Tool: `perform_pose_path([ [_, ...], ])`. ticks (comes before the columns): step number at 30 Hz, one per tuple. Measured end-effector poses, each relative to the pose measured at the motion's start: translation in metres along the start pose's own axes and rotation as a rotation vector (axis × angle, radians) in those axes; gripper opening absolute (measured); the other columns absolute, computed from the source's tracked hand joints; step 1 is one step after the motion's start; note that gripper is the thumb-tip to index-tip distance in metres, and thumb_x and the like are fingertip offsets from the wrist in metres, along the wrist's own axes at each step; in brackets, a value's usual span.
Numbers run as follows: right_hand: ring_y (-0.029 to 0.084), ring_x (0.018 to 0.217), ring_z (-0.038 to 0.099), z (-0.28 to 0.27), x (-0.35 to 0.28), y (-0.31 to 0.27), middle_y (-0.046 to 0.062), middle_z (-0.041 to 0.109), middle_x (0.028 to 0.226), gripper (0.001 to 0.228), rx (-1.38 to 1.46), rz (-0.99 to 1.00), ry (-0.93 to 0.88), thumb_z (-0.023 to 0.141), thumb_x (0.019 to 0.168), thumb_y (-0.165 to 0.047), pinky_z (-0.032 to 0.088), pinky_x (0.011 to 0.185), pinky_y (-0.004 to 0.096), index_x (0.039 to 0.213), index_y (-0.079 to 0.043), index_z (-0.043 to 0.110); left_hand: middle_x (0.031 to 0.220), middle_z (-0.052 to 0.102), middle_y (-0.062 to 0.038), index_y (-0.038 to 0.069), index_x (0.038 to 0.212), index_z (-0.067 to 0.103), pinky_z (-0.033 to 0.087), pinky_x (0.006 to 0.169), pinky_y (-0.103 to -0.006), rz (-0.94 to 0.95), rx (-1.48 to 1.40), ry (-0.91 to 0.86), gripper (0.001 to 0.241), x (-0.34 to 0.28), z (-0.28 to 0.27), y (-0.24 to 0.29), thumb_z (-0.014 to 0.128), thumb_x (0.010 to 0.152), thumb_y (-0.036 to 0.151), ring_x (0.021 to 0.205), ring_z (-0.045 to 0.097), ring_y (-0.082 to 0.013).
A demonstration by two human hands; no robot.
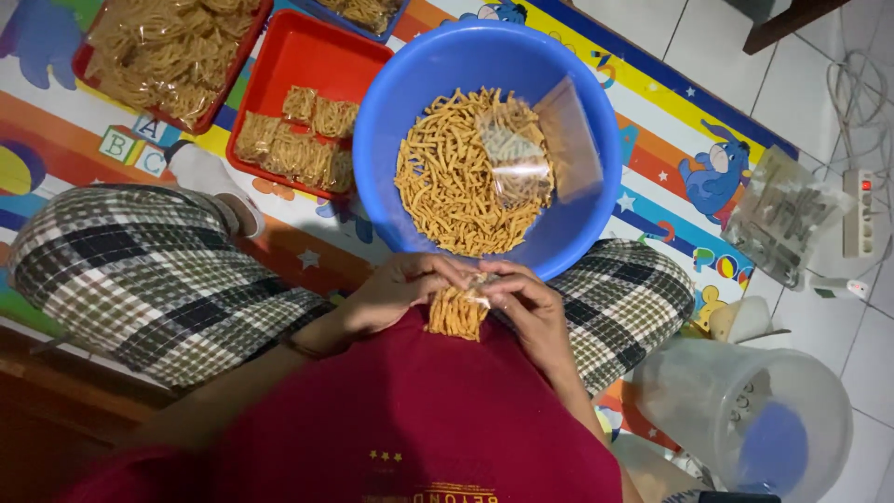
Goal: Packaging small fried noodle snacks into clear plastic bags from a large bowl
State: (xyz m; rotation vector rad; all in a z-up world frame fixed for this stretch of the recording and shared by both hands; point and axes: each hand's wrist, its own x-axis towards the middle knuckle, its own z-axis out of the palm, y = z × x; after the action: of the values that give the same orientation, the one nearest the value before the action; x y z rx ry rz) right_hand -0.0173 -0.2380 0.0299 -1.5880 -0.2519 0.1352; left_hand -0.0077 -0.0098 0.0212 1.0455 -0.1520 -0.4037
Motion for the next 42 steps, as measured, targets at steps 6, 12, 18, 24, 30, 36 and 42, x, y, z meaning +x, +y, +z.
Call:
perform_pose_path([
  [6,0.033,0.121,0.064,-0.004,0.003,-0.002,0.020,0.073,0.119,0.011,-0.075,-0.081,-0.057,0.070,0.093,-0.006,0.046,0.105,0.048,0.094,-0.003,0.080,0.088,0.063,-0.009,-0.005,0.089,0.072,0.043,0.054,-0.0167,-0.032,0.064,-0.025,0.022,-0.004,0.004,0.025,0.054,0.099,0.003,0.071,0.049,-0.0064],
  [12,0.035,0.117,0.066,-0.009,0.008,-0.004,0.018,0.073,0.119,0.011,-0.200,-0.191,-0.081,0.070,0.094,-0.008,0.051,0.100,0.048,0.093,-0.008,0.081,0.078,0.048,-0.002,0.007,0.081,0.063,0.042,0.058,-0.0183,-0.121,0.004,-0.025,0.040,-0.001,0.014,0.048,0.055,0.092,0.044,0.072,0.045,-0.0051],
  [18,0.041,0.106,0.069,-0.021,0.002,-0.012,0.022,0.070,0.121,0.024,-0.344,-0.194,-0.079,0.059,0.092,-0.002,0.053,0.096,0.053,0.095,-0.011,0.082,0.068,0.046,0.002,0.010,0.081,0.055,0.032,0.055,-0.0230,-0.034,0.250,0.037,0.018,0.002,0.007,0.036,0.071,0.087,0.018,0.064,0.043,-0.0067],
  [24,0.034,0.100,0.071,-0.036,0.002,-0.035,0.017,0.074,0.106,0.019,-0.426,-0.137,0.188,0.060,0.093,0.007,0.052,0.092,0.045,0.098,-0.005,0.074,0.067,0.049,0.003,0.009,0.085,0.057,0.032,0.056,-0.0206,0.024,0.244,0.019,0.020,0.003,0.018,0.049,0.074,0.085,0.020,0.063,0.046,-0.0052],
  [30,0.016,0.095,0.066,-0.023,-0.001,-0.009,0.014,0.071,0.107,0.033,0.051,0.122,0.187,0.067,0.095,-0.004,0.054,0.087,0.031,0.126,0.001,0.062,0.062,0.050,0.005,0.010,0.087,0.059,0.031,0.055,-0.0162,0.020,0.257,-0.018,0.017,-0.001,0.024,0.067,0.075,0.085,0.013,0.059,0.045,-0.0003],
  [36,0.013,0.091,0.065,0.002,0.007,-0.016,0.013,0.062,0.110,0.066,0.268,0.157,0.050,0.083,0.079,-0.002,0.057,0.081,0.024,0.137,0.002,0.053,0.072,0.050,0.004,0.012,0.088,0.058,0.035,0.056,-0.0195,0.027,0.179,-0.065,0.021,-0.002,-0.013,0.007,0.078,0.084,0.012,0.064,0.045,-0.0028],
  [42,0.024,0.110,0.061,-0.009,0.017,-0.038,0.018,0.061,0.124,0.053,-0.040,0.032,0.064,0.070,0.089,0.008,0.055,0.095,0.038,0.139,0.004,0.054,0.080,0.055,0.002,0.010,0.093,0.056,0.039,0.059,-0.0189,-0.096,-0.039,0.052,0.023,0.003,0.040,0.088,0.078,0.088,0.017,0.070,0.053,-0.0034],
])
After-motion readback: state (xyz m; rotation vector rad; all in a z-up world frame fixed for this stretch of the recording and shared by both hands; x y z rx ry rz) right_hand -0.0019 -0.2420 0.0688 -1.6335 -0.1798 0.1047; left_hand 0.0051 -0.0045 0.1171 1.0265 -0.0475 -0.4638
